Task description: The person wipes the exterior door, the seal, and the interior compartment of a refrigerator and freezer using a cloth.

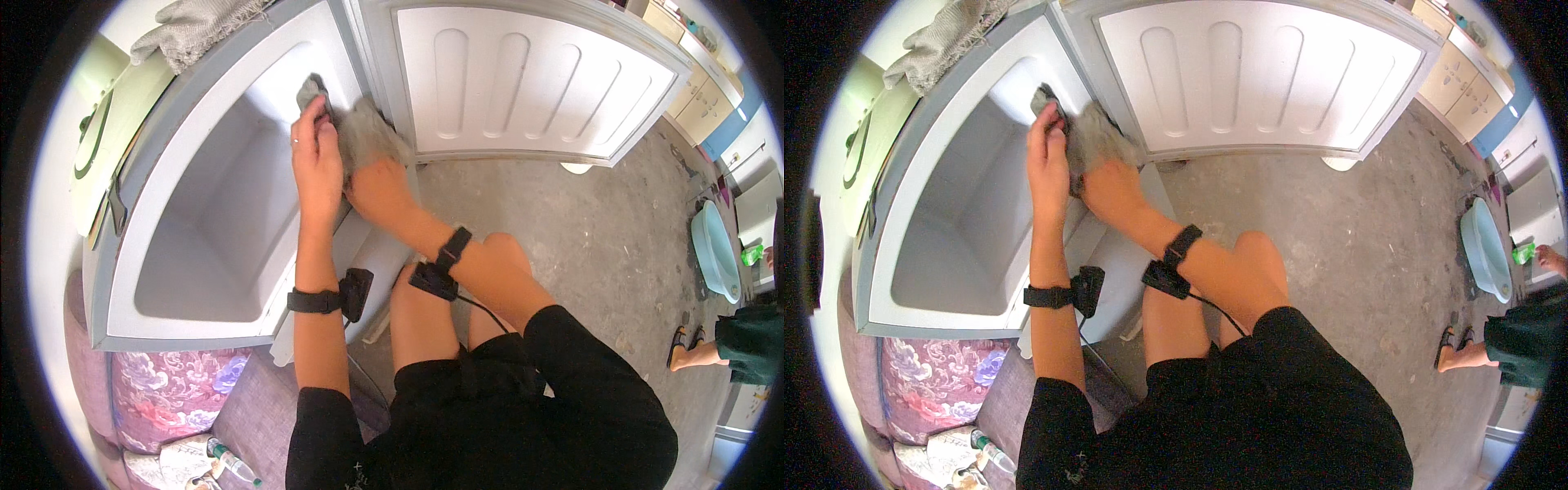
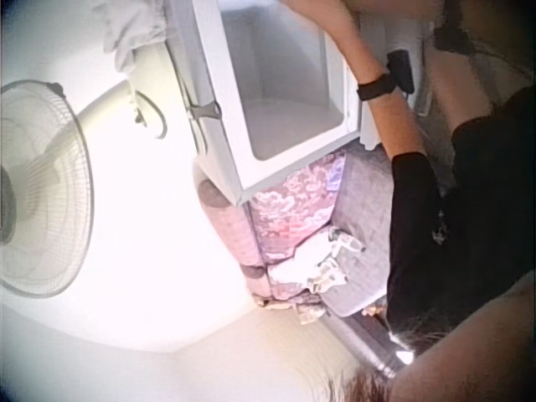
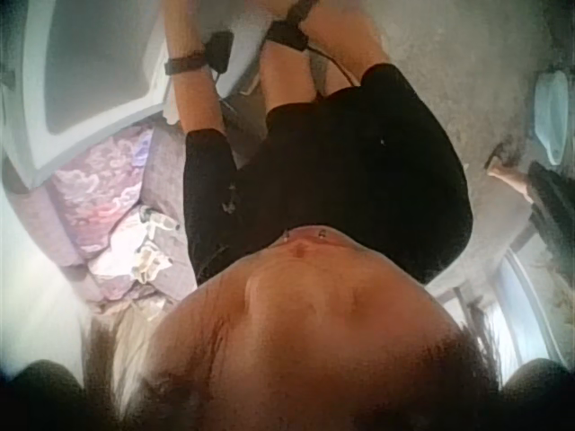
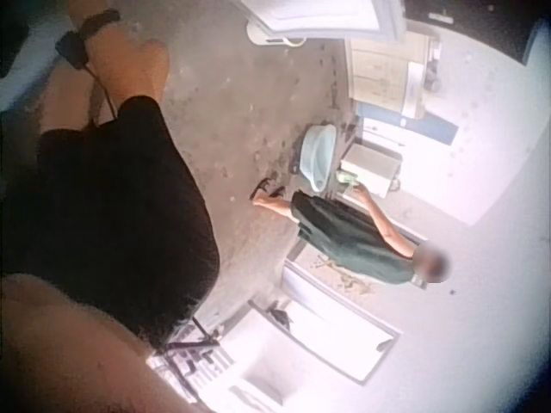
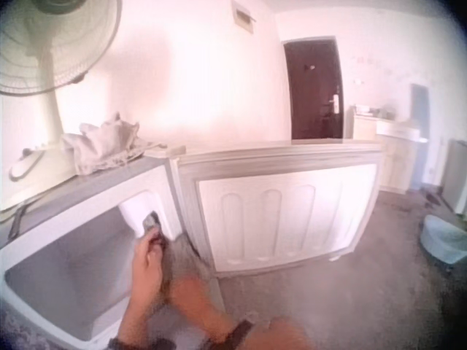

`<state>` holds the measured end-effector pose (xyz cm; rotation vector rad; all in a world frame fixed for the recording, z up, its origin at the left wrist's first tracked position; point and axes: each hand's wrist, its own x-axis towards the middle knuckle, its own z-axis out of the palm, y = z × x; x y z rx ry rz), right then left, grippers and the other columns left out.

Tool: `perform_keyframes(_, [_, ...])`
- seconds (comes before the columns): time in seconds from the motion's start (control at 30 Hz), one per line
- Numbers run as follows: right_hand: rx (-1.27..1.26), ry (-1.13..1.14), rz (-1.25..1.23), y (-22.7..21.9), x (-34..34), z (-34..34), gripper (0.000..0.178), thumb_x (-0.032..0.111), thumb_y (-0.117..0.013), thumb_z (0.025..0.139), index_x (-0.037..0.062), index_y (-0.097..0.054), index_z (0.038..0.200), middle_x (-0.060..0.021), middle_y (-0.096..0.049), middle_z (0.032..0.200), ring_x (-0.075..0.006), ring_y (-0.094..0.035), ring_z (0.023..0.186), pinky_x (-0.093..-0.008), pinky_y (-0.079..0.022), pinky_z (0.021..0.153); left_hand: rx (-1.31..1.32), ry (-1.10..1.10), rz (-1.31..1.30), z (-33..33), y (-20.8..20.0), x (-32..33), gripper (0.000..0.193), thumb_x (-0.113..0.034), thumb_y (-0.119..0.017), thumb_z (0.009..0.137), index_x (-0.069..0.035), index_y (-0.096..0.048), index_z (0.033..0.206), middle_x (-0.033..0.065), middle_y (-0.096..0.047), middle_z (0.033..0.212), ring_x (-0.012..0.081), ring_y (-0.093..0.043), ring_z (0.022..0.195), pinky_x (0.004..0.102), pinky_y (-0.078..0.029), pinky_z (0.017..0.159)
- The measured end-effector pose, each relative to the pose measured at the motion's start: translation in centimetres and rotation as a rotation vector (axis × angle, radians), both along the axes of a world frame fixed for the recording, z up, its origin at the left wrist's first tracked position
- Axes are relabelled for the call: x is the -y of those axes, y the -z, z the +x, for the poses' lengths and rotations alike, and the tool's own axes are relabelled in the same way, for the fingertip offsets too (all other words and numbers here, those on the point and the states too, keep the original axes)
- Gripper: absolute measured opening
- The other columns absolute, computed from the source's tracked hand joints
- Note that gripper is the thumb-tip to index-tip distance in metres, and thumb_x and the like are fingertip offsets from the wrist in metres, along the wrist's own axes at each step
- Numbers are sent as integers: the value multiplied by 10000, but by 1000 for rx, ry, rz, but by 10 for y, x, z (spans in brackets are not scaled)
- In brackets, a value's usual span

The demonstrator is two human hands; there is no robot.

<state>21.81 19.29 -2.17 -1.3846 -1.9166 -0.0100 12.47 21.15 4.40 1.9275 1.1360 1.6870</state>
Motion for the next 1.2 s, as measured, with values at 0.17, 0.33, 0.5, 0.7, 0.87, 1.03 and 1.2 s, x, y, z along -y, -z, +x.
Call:
perform_keyframes(0.17, [-11, 23, 61, 7, 23, 3, 225, 212, -661, 739, 11, -699, 646, -203, -647, 673, -396, -618, 696, -479, -475, 692, 61, 56, -181, 2, 5, 12, 331, -40, -467, 978, -45, -548, 1298, 111, -589, 1185, 193, -588, 1077, 319, -456, 960])
perform_keyframes(0.33, [-286, -66, -58, -5, 32, 15, 243, 144, -679, 776, -30, -654, 943, -240, -641, 942, -419, -609, 888, -480, -473, 830, 221, 127, -65, 19, -21, 2, 306, -29, -524, 953, -28, -549, 1257, 80, -570, 1154, 135, -577, 969, 283, -483, 845])
perform_keyframes(0.5, [-639, -203, 313, -34, 42, 15, 291, 152, -687, 817, 6, -622, 1061, -214, -614, 1116, -415, -577, 1026, -461, -459, 891, 273, 96, 89, 18, -40, -10, 284, -3, -604, 909, -21, -565, 1190, 28, -597, 1008, 112, -571, 870, 259, -492, 750])
perform_keyframes(0.7, [-656, -227, 198, -1, 44, 13, 286, 117, -707, 786, 31, -640, 1051, -196, -637, 1058, -428, -583, 977, -467, -471, 862, -31, -133, 4, 16, 2, -9, 122, 5, -647, 833, -24, -589, 936, 86, -662, 786, 173, -635, 693, 313, -526, 679])
perform_keyframes(0.87, [-747, -197, 109, 25, 66, 11, 265, 82, -705, 781, 13, -651, 1032, -176, -672, 1027, -385, -633, 963, -429, -494, 842, -195, -136, -235, 12, 6, 9, 116, -91, -642, 843, -15, -626, 930, 152, -685, 799, 280, -669, 725, 369, -531, 681])
perform_keyframes(1.03, [-806, -165, -125, 46, 110, 33, 242, 63, -670, 833, -18, -639, 1059, -185, -674, 1057, -321, -647, 996, -378, -491, 862, -523, -80, -242, 35, 28, 43, 227, -218, -637, 876, 4, -662, 912, 196, -672, 809, 388, -647, 795, 442, -522, 722])
perform_keyframes(1.2, [-869, -66, -237, 24, 153, 46, 258, 58, -643, 876, -35, -619, 1115, -170, -670, 1042, -267, -637, 999, -357, -483, 885, -404, 1, -360, 29, 27, 99, 299, -236, -637, 887, 12, -639, 1054, 206, -640, 1000, 377, -637, 896, 420, -516, 765])
